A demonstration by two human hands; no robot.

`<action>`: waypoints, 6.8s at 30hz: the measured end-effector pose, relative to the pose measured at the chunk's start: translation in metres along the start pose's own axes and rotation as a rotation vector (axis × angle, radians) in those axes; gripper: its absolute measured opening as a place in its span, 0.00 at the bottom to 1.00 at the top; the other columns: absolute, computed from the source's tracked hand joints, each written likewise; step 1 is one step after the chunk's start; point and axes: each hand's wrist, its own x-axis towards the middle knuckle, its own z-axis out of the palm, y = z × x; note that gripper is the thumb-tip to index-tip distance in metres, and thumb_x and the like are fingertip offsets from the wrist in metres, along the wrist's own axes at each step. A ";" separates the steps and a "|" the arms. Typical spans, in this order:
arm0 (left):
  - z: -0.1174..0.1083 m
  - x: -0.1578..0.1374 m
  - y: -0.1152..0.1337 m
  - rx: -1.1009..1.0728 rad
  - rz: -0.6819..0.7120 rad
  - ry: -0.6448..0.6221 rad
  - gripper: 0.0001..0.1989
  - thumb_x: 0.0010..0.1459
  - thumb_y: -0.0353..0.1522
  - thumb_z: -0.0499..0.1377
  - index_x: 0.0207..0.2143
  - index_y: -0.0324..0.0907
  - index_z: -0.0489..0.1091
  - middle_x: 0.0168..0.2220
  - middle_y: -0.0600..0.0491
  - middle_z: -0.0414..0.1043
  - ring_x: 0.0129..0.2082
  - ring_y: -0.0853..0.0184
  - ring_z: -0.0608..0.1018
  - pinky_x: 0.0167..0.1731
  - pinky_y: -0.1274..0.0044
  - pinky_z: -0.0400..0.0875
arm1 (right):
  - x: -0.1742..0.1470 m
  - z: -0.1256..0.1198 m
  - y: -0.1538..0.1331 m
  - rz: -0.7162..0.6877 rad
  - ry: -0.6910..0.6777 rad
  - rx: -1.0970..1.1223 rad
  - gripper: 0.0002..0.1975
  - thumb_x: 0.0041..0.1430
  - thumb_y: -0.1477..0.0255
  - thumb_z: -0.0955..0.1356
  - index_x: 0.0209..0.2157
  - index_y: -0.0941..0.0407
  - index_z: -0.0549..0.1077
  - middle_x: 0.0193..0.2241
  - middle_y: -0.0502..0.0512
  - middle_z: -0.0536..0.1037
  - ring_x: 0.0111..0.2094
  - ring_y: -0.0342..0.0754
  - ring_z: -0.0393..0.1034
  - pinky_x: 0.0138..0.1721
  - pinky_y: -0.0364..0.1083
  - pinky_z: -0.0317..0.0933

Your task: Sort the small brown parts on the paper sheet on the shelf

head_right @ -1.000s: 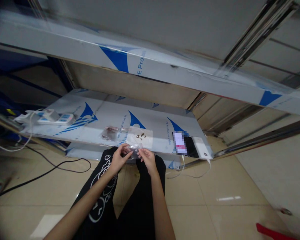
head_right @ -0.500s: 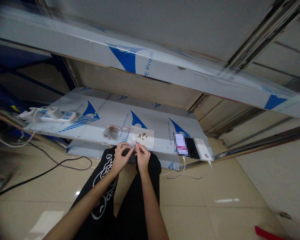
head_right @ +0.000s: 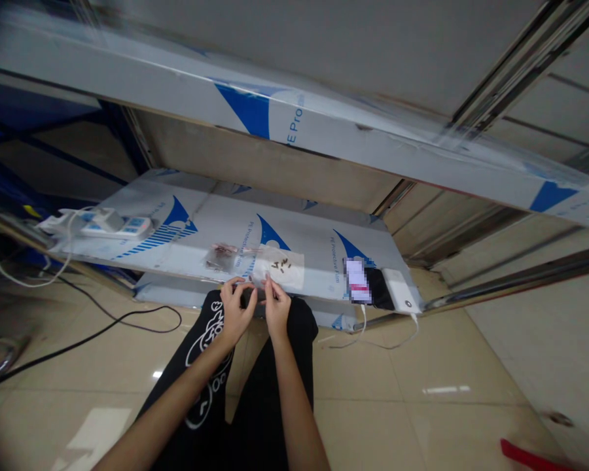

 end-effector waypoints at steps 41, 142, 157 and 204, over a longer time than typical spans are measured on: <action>0.030 0.009 -0.002 -0.631 -0.303 -0.334 0.18 0.55 0.42 0.50 0.18 0.40 0.58 0.17 0.60 0.56 0.19 0.74 0.62 0.23 0.81 0.57 | 0.007 -0.032 0.007 0.103 -0.241 0.021 0.14 0.45 0.64 0.69 0.32 0.59 0.76 0.24 0.53 0.75 0.22 0.43 0.67 0.17 0.39 0.57; 0.018 0.024 -0.010 -0.850 -0.424 -0.342 0.12 0.53 0.35 0.49 0.29 0.39 0.71 0.39 0.49 0.72 0.38 0.65 0.72 0.40 0.73 0.64 | 0.016 -0.033 0.025 0.428 -0.144 0.168 0.26 0.51 0.54 0.62 0.49 0.53 0.65 0.40 0.60 0.74 0.34 0.51 0.74 0.26 0.46 0.68; 0.042 0.010 -0.034 -0.905 -0.701 -0.306 0.15 0.48 0.43 0.54 0.27 0.40 0.68 0.31 0.51 0.73 0.29 0.68 0.74 0.25 0.80 0.64 | 0.073 -0.065 0.006 0.065 0.118 -0.091 0.34 0.45 0.58 0.69 0.52 0.59 0.62 0.31 0.56 0.77 0.24 0.48 0.74 0.18 0.41 0.66; 0.037 0.009 -0.023 -0.734 -0.666 -0.387 0.10 0.48 0.37 0.50 0.26 0.40 0.65 0.29 0.53 0.70 0.29 0.68 0.71 0.32 0.76 0.64 | 0.095 -0.055 0.032 0.138 0.374 -0.037 0.33 0.40 0.67 0.72 0.49 0.64 0.64 0.37 0.64 0.75 0.35 0.51 0.72 0.27 0.44 0.69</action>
